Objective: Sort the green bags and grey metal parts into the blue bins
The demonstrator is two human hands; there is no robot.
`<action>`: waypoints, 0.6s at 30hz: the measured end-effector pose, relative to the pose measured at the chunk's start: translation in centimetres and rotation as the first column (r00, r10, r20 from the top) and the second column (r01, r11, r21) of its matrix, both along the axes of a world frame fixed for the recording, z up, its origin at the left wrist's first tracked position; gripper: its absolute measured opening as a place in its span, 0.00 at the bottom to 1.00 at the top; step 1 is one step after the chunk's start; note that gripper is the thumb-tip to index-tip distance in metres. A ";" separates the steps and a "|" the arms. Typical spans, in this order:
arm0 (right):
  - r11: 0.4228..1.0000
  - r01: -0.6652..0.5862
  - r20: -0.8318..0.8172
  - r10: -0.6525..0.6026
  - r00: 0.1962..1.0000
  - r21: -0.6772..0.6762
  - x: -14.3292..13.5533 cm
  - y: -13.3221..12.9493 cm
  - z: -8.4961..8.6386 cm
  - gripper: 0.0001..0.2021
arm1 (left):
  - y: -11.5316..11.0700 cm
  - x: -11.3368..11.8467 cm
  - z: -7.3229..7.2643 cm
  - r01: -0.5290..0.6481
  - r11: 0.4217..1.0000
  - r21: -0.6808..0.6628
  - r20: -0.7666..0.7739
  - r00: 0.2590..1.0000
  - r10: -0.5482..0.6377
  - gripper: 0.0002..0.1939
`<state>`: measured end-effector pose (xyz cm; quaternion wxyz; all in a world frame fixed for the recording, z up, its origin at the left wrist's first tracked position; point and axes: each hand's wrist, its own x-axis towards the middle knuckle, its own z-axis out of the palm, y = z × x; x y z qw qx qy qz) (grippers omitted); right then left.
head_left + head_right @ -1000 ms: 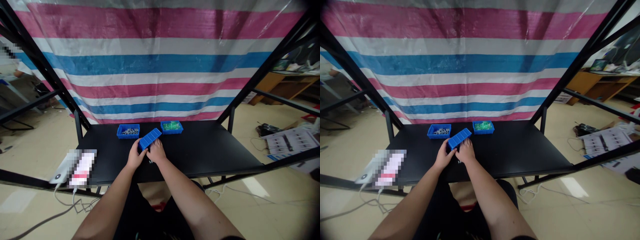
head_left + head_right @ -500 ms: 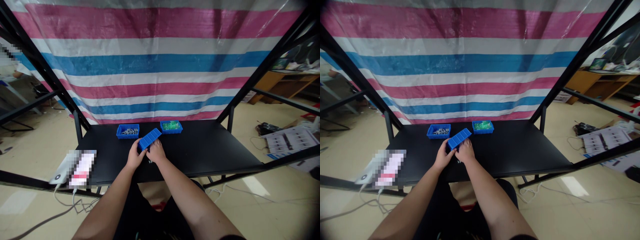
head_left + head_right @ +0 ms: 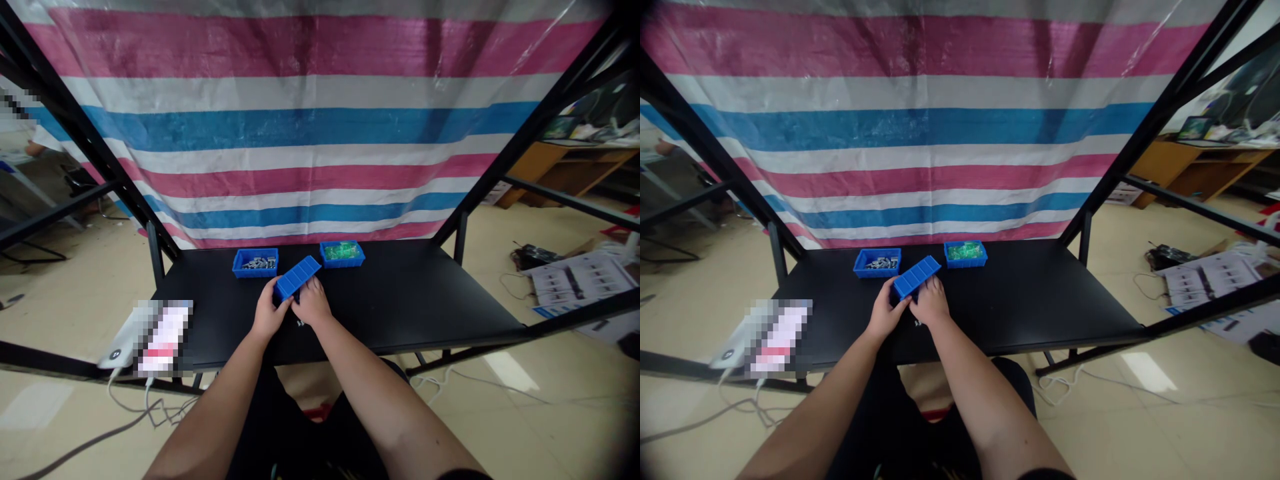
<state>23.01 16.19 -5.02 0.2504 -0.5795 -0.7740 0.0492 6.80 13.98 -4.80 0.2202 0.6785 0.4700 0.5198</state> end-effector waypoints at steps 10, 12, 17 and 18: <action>0.999 -0.010 0.000 0.010 1.000 0.052 0.0 -0.2 0.6 0.27 | 0.1 0.0 0.0 -0.018 0.999 -0.029 0.045 0.999 0.019 0.30; 0.999 -0.011 -0.007 0.011 1.000 0.051 0.0 -0.3 0.6 0.26 | 0.1 0.0 0.1 -0.025 0.999 -0.032 0.051 0.998 0.026 0.30; 0.998 -0.011 -0.008 0.012 1.000 0.063 0.0 -0.3 0.7 0.25 | 0.1 0.0 0.2 -0.042 0.998 -0.047 0.065 0.997 0.045 0.30; 0.998 -0.009 -0.008 0.010 1.000 0.065 0.0 -0.3 0.7 0.25 | 0.1 0.0 0.2 -0.043 0.998 -0.048 0.068 0.997 0.046 0.30</action>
